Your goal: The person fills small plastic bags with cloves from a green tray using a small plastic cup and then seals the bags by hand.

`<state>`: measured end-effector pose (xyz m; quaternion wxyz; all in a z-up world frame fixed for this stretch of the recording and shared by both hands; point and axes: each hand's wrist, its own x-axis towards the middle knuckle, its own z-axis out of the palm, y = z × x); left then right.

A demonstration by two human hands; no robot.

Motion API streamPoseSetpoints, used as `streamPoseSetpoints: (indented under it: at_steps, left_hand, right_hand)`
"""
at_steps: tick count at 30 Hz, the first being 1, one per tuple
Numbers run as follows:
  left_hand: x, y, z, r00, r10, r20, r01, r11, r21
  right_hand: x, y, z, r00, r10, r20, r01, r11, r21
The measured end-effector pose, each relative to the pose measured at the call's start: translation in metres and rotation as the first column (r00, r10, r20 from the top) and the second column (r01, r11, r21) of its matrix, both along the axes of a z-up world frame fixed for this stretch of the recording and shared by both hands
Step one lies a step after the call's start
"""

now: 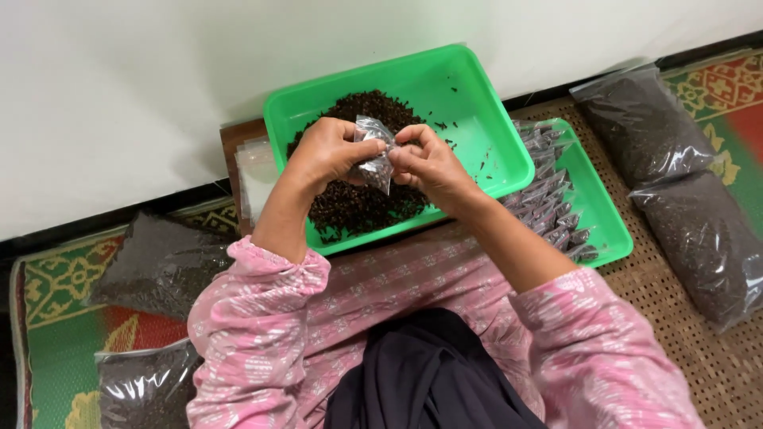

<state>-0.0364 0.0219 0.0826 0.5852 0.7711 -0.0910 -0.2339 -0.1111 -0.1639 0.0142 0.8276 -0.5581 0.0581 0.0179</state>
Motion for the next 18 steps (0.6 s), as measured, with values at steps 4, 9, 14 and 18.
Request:
streamPoseSetpoints:
  at_steps: [4,9,14,18]
  left_hand:
    - [-0.015,0.004,-0.013,1.0,-0.017,0.023,0.019,0.996,-0.091]
    - [-0.019,0.002,-0.04,0.985,-0.037,0.17,0.085,0.956,-0.283]
    - [-0.034,0.01,-0.03,0.961,-0.014,0.278,0.146,0.875,-0.462]
    - [-0.024,0.009,-0.033,0.964,-0.025,0.263,0.169,0.822,-0.543]
  right_hand:
    - [0.002,-0.015,0.014,0.995,0.0,0.1,0.013,0.993,-0.12]
    - [-0.01,-0.019,0.049,0.913,0.017,0.407,0.202,0.849,-0.488]
    - [-0.013,-0.012,0.067,0.91,0.027,0.414,0.187,0.864,-0.467]
    - [0.001,-0.015,0.076,0.906,0.09,0.414,0.14,0.859,-0.493]
